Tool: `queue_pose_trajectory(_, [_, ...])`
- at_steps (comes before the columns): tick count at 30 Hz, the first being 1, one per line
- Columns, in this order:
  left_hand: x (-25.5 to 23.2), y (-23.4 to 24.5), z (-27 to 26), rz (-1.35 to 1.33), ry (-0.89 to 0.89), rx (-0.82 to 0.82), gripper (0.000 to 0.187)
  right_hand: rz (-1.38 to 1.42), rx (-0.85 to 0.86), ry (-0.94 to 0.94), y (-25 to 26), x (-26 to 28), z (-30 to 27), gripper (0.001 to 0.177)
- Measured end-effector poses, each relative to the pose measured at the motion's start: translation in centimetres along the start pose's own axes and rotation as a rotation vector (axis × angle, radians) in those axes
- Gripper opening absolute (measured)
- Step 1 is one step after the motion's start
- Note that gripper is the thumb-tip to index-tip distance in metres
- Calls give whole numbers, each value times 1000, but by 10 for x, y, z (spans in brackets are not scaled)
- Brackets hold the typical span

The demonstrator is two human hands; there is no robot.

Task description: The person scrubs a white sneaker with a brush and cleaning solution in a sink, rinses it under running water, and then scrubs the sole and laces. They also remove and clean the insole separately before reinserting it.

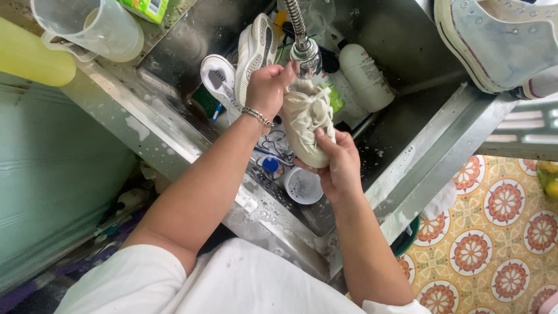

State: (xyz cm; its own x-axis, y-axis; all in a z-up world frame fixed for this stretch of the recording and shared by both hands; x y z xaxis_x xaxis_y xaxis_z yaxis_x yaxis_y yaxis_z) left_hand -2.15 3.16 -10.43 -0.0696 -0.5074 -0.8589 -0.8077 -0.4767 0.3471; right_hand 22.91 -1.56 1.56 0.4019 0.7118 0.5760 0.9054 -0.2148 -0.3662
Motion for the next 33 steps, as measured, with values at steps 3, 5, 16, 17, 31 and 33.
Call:
queue_pose_trajectory(3, [20, -20, 11, 1, -11, 36, 55, 1, 33, -32, 10, -9, 4, 48])
queue_pose_trajectory(5, [16, -22, 6, -202, 107, 24, 33, 2, 49, -53, 8, -10, 3, 51])
queue_pose_trajectory(16, [-58, 15, -37, -257, 252, 42, 25, -53, 77, -40, -3, 3, 4, 69])
queue_pose_trajectory(17, [-67, 17, -36, -83, 164, 13, 28, -39, 86, -38, -8, 8, 2, 71])
queue_pose_trajectory(31, [-79, 15, -27, 51, 63, 136, 26, -153, 50, -162, -33, 15, 15, 56])
queue_pose_trajectory(33, [-80, 14, -23, 72, 67, 99, 30, -172, 39, -145, -38, 16, 21, 52])
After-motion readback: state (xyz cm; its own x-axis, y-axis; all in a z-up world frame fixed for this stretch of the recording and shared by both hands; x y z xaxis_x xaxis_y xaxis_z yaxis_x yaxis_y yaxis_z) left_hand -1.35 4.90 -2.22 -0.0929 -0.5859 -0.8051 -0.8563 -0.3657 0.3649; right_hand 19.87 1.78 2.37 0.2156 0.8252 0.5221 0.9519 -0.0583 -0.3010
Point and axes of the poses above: each hand's wrist, its own z-axis towards the middle knuckle, its own y-axis out of the back of the hand, x = y × z, the point moved 7 cm from there along z, towards the middle knuckle, and after that the axes turned 11 degrees about z, right-handed, at the moved point
